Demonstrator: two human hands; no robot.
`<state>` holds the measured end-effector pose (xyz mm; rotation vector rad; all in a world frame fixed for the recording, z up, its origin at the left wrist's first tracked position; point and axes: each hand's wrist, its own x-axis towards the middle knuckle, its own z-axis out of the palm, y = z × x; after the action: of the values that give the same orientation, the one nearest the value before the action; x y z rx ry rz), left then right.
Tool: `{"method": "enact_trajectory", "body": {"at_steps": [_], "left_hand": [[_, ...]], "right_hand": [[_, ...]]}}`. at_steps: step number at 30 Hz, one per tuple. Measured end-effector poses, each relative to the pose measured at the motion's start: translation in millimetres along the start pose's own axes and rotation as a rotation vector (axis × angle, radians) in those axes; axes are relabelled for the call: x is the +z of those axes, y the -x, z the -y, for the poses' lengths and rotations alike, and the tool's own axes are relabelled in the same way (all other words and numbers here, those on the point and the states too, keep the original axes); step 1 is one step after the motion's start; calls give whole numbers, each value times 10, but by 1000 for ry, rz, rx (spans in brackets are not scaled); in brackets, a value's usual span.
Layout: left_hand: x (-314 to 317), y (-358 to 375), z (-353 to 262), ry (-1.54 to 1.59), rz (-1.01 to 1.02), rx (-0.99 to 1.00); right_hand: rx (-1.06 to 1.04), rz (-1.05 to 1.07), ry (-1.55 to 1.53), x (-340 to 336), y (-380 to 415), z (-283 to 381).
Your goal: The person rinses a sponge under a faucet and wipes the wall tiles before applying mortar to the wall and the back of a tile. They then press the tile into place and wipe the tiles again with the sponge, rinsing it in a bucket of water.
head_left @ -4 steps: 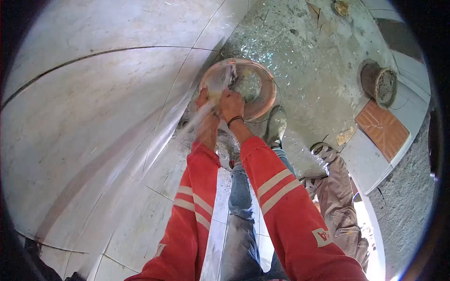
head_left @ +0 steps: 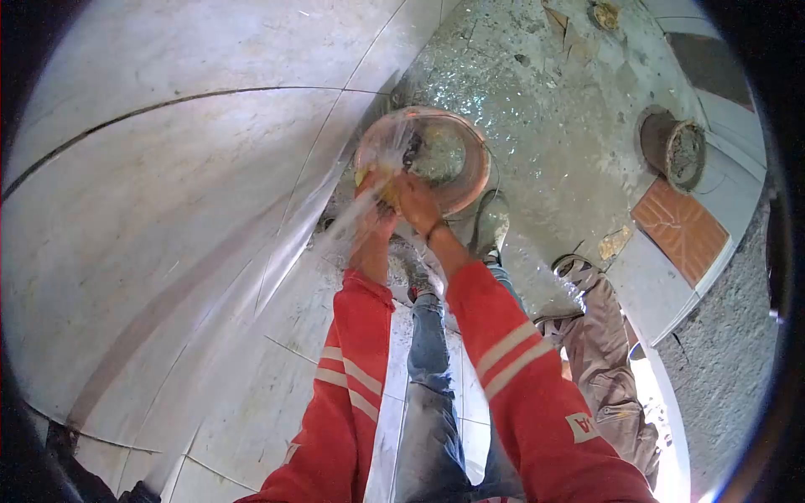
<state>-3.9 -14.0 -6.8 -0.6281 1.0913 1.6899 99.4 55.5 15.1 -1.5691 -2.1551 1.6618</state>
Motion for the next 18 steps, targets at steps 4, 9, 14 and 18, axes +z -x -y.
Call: {"method": "enact_trajectory", "body": {"at_steps": [4,9,14,18], "left_hand": [[144,255,-26,66,-148,-70],[-257,659,-416,21,55,-105],[-322,1119,-567,-81,50,-78],[-112,1493,-470,-213,-159,-123]], "right_hand": [[-250,-378,-115,-922,693,403],[-17,-700,-74,-1589,937,141],[-68,-513,-204,-1403,1151,180],[-108,-205,-268,-1068,1547,857]]}}
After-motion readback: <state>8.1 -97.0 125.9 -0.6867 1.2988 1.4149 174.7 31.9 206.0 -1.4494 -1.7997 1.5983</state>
